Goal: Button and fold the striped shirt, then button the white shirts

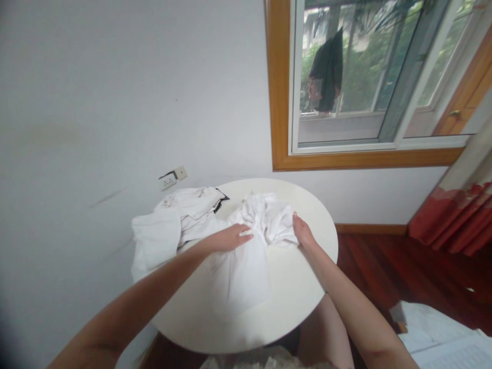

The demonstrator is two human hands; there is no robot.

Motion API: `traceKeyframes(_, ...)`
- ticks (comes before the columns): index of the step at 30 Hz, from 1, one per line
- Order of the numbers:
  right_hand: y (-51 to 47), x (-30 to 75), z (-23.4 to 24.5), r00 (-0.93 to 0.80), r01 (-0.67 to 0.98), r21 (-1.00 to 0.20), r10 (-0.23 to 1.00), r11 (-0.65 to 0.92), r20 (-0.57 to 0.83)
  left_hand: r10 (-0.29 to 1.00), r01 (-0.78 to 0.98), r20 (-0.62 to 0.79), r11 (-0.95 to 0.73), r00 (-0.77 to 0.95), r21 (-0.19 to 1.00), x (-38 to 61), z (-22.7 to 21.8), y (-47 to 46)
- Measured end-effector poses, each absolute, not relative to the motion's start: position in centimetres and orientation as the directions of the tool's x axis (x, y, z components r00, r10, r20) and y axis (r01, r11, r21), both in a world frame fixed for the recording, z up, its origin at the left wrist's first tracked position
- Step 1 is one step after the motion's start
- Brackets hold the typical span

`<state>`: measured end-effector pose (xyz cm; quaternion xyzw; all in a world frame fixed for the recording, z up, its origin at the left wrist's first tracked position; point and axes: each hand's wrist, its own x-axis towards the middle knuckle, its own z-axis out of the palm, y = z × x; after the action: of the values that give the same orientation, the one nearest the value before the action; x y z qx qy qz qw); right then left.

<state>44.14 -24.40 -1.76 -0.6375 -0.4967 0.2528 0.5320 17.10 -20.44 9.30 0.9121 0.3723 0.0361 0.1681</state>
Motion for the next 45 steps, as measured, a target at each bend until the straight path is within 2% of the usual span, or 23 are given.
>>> traceKeyframes(2,-24.4,44.9,-1.4,0.349,0.441,-0.897,0.918,0.017,0.189,0.655,0.649,-0.066,-0.721,0.752,0.242,17.3,7.2,-22.5)
traceKeyframes(5,-24.9,45.5,-0.5,0.264,0.654,-0.755,0.947,-0.034,0.185,0.656,0.649,0.028,-0.751,0.754,0.122,17.3,6.0,-24.3)
traceKeyframes(8,-25.7,45.4,0.3,0.220,0.822,-0.557,0.968,-0.117,0.122,0.660,0.656,0.079,-0.751,0.747,0.067,17.3,5.4,-25.1)
traceKeyframes(10,-26.2,44.8,0.6,0.178,0.868,-0.485,0.979,-0.106,0.104,0.652,0.650,0.110,-0.758,0.750,0.060,17.2,5.2,-25.3)
traceKeyframes(13,-26.9,43.8,0.6,0.089,0.869,-0.495,0.986,-0.008,0.140,0.618,0.616,0.148,-0.785,0.772,0.066,16.7,6.0,-24.3)
traceKeyframes(15,-27.1,43.3,0.5,0.090,0.853,-0.521,0.983,0.007,0.160,0.653,0.659,0.190,-0.751,0.733,0.041,16.0,7.0,-22.7)
traceKeyframes(19,-26.7,43.4,1.0,0.249,0.834,-0.545,0.939,-0.085,0.236,0.807,0.856,0.340,-0.516,0.482,0.010,14.2,7.6,-18.4)
traceKeyframes(21,-26.4,44.0,2.1,0.304,0.835,-0.542,0.898,-0.091,0.317,0.863,0.893,0.259,-0.449,0.433,0.003,13.5,6.3,-17.0)
traceKeyframes(23,-26.2,45.1,4.0,0.313,0.854,-0.517,0.852,-0.059,0.419,0.882,0.891,0.129,-0.455,0.452,-0.013,13.0,4.6,-16.4)
traceKeyframes(26,-26.2,47.2,7.6,0.276,0.912,-0.408,0.793,-0.038,0.543,0.875,0.874,0.044,-0.485,0.483,0.045,12.8,2.6,-16.8)
traceKeyframes(29,-26.7,49.3,10.9,0.277,0.956,-0.245,0.763,-0.160,0.584,0.871,0.864,-0.023,-0.483,0.491,0.143,13.0,2.1,-17.5)
traceKeyframes(31,-26.9,50.6,12.3,0.317,0.948,-0.182,0.727,-0.261,0.608,0.873,0.867,-0.041,-0.475,0.486,0.149,13.1,2.6,-17.9)
traceKeyframes(34,-27.1,52.9,13.2,0.429,0.890,-0.182,0.631,-0.419,0.647,0.885,0.878,0.017,-0.465,0.466,0.110,12.5,4.6,-18.1)
traceKeyframes(37,-27.0,55.3,12.8,0.514,0.826,-0.208,0.549,-0.524,0.659,0.914,0.921,0.161,-0.385,0.372,0.062,10.9,7.4,-18.2)
traceKeyframes(39,-26.7,56.6,12.1,0.512,0.832,-0.193,0.586,-0.520,0.628,0.908,0.942,0.286,-0.332,0.306,0.047,9.7,9.1,-18.3)
traceKeyframes(40,-26.6,56.9,11.5,0.486,0.857,-0.173,0.647,-0.486,0.588,0.897,0.944,0.324,-0.328,0.300,0.034,9.2,9.7,-18.4)
traceKeyframes(43,-26.4,56.5,9.3,0.351,0.935,-0.086,0.858,-0.345,0.376,0.878,0.931,0.316,-0.360,0.360,-0.059,8.8,10.2,-19.0)
traceKeyframes(45,-26.2,55.2,7.6,0.307,0.948,-0.015,0.897,-0.319,0.318,0.870,0.921,0.303,-0.370,0.389,-0.121,9.4,9.7,-19.4)
